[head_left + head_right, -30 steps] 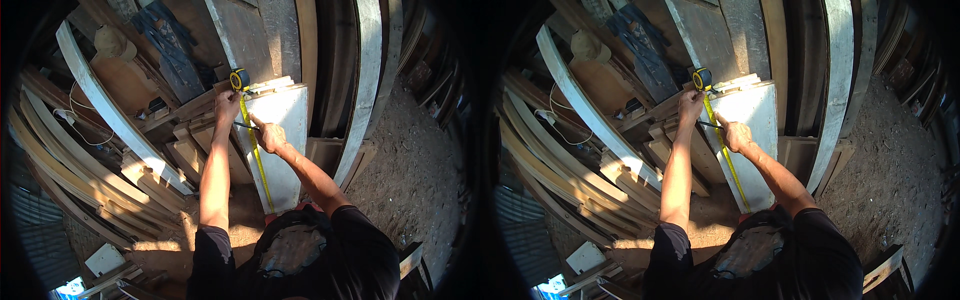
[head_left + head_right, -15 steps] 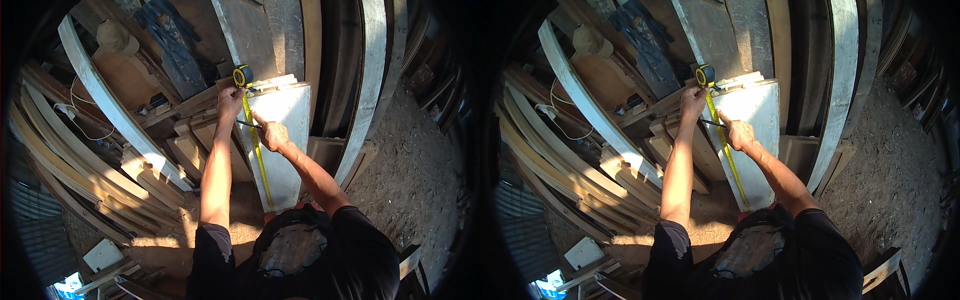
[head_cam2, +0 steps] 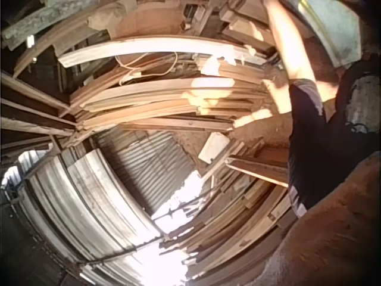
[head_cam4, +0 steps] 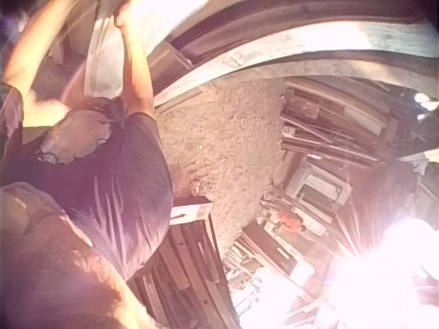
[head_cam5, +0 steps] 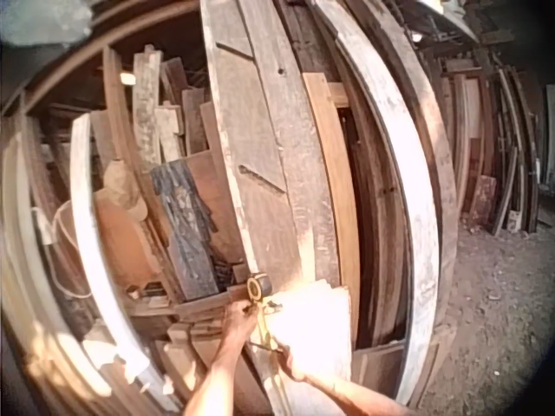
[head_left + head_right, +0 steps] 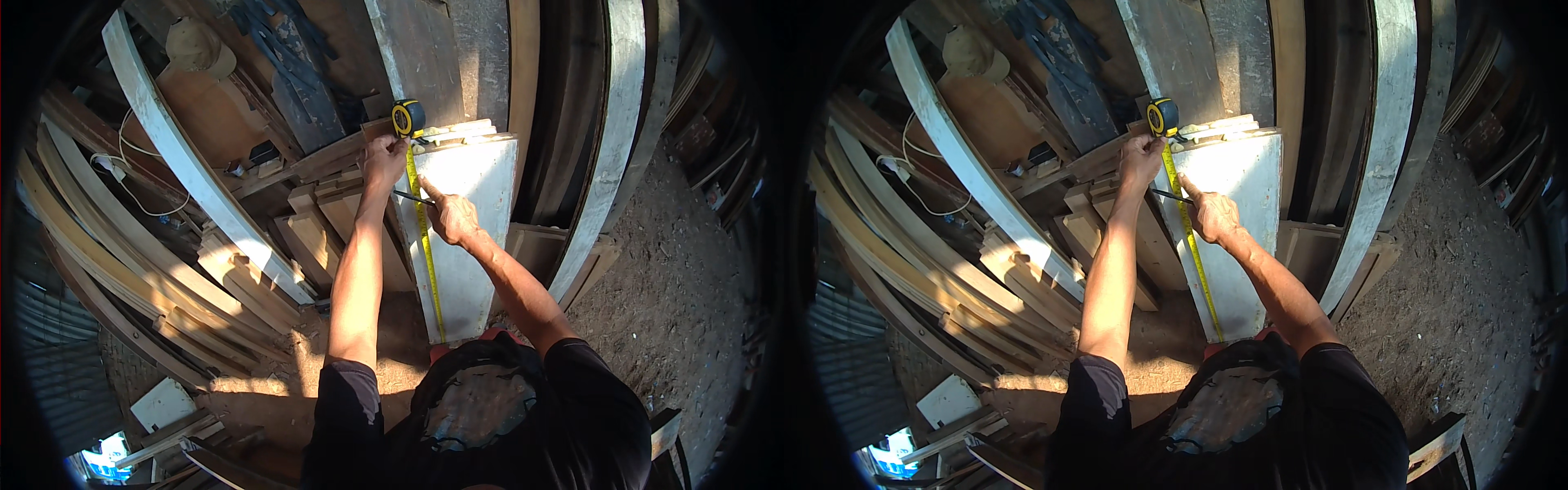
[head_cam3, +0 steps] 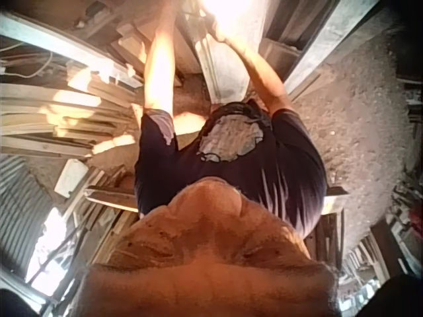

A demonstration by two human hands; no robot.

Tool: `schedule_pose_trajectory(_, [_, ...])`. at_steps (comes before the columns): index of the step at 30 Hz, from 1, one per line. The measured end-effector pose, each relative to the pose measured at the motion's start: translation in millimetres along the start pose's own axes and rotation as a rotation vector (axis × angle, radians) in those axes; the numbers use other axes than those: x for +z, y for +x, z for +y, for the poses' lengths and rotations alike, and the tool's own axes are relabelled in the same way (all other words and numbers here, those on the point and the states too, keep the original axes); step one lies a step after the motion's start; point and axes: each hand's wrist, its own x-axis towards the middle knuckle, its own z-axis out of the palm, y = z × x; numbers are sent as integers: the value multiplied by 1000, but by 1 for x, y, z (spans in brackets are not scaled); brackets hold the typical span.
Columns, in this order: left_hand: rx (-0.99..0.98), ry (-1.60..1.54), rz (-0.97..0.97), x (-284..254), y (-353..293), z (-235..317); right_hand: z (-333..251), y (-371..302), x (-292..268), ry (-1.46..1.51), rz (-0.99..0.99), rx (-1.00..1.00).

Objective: The person marks a wooden plank using a square ruler and a pencil, then measures the plank with a tape measure. Next, the person measures and marks wooden boards before returning to measure the wooden plank again.

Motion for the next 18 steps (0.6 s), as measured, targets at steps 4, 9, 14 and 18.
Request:
schedule_pose_trajectory(4, [7, -3, -5, -1, -1, 1, -1, 0, -1, -9, -5, 7])
schedule_pose_trajectory(9, [-10, -22, -28, -3, -4, 9, 4, -1, 0, 12, 20, -18])
schedule_pose_trajectory(14, [0, -28, -25, -6, -2, 6, 2, 0, 0, 0, 10, -13])
schedule_pose_trajectory(18, [-23, -1, -23, -5, -4, 10, 4, 0, 1, 3, 14, -7])
